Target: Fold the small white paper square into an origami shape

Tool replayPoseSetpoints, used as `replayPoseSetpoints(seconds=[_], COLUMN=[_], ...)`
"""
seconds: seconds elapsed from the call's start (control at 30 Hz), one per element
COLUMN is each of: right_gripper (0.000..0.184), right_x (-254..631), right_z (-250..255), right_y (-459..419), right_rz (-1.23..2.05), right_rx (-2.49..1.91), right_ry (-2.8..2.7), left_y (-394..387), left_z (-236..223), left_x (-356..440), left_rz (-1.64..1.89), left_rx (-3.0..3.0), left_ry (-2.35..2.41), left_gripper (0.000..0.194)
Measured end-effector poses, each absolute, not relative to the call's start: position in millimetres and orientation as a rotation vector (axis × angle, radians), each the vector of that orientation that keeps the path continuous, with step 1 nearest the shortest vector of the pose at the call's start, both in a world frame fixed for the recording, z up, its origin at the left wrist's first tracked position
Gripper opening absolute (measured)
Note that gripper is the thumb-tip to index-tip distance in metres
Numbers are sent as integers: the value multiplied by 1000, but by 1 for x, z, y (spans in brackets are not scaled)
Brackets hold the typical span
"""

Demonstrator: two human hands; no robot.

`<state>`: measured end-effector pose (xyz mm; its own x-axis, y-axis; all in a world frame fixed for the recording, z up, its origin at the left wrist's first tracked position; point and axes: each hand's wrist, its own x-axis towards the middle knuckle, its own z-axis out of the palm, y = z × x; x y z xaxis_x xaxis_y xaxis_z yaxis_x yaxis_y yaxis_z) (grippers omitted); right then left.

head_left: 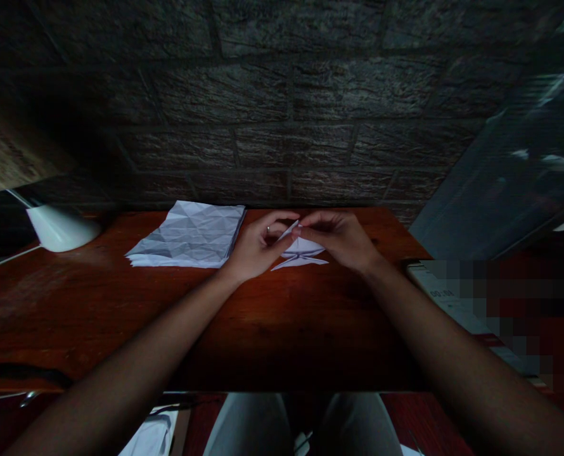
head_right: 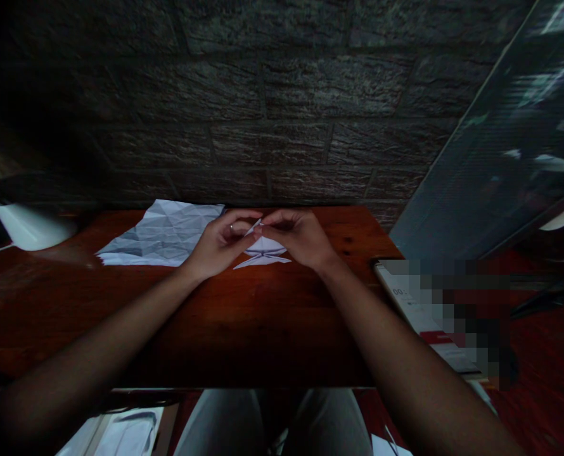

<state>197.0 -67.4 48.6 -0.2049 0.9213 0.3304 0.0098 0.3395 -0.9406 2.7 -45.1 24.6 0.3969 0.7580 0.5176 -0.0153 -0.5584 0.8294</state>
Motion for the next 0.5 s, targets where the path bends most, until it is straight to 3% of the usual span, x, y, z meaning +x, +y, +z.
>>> replayPoseSetpoints(seconds=[0.23,0.5], right_gripper=[22,19], right_x=[198,199], right_z=[46,49], right_y=[-67,-67], right_rz=[1084,1021], right_rx=[-838,-819], right_ry=[-1492,-1522], left_y=[-47,-49], left_z=[27,27], left_x=[2,3], left_rz=[1239,1207], left_rx=[1888,1845], left_ry=[620,654], left_gripper=[26,36])
